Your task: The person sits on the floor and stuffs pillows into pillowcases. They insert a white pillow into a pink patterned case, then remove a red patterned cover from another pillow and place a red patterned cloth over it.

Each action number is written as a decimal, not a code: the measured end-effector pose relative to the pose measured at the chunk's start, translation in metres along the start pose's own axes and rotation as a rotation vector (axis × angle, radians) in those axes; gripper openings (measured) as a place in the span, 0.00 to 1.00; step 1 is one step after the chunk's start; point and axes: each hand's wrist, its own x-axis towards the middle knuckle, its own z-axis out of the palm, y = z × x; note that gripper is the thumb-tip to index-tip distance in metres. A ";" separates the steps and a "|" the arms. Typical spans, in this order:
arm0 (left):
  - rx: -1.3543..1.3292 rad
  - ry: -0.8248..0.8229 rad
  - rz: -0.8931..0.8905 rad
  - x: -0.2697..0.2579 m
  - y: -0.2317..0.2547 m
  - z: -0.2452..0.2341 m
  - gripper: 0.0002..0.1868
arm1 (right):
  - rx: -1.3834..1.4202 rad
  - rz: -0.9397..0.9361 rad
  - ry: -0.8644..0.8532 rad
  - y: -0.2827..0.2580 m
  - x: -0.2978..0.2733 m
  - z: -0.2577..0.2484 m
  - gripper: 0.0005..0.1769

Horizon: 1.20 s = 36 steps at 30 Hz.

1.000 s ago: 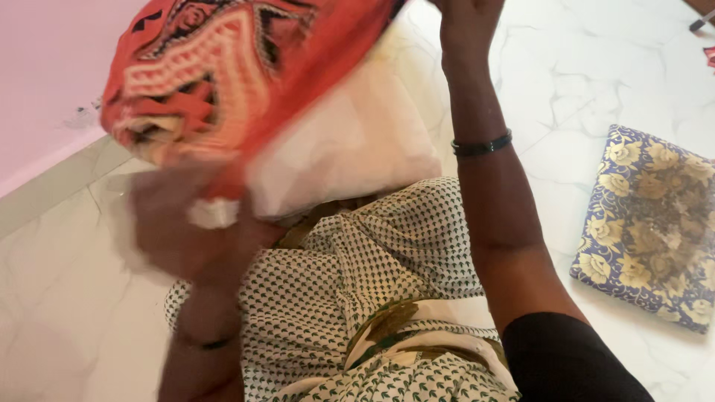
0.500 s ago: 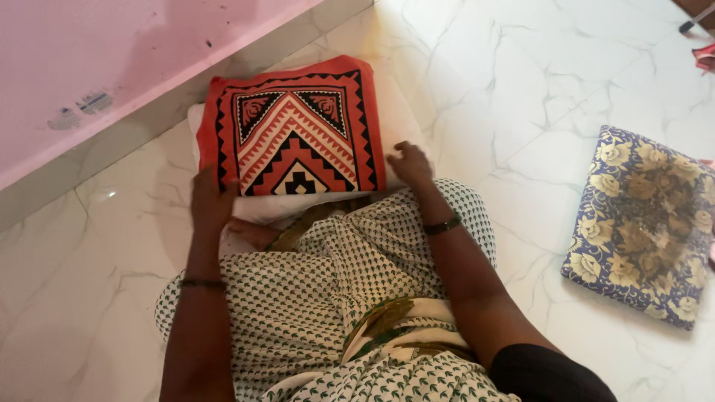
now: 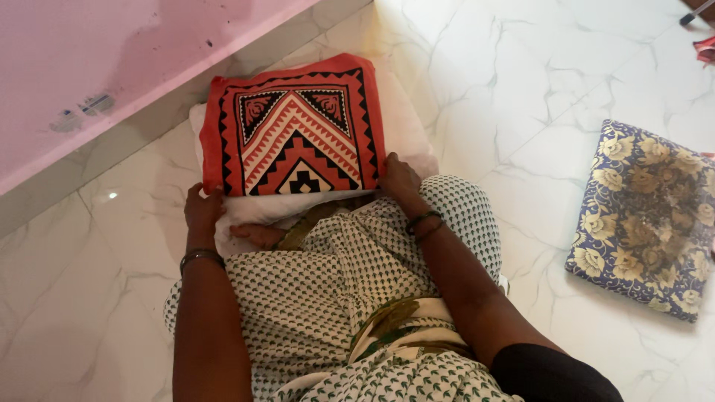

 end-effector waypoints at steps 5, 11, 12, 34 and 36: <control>0.264 0.087 0.200 0.018 -0.013 0.009 0.29 | -0.050 -0.043 -0.067 0.003 -0.007 -0.001 0.16; 0.230 0.314 0.512 0.017 -0.015 0.005 0.16 | 0.122 -0.108 0.224 0.005 -0.014 -0.002 0.13; 0.230 0.344 0.551 0.013 -0.011 0.004 0.14 | 0.137 -0.130 0.266 0.005 -0.013 -0.004 0.13; -0.671 -0.493 0.116 -0.046 0.043 -0.005 0.10 | 1.353 -0.349 0.265 0.019 0.000 -0.031 0.10; -0.504 -0.417 0.056 -0.050 0.043 -0.006 0.13 | 1.331 -0.287 0.262 0.023 0.004 -0.024 0.11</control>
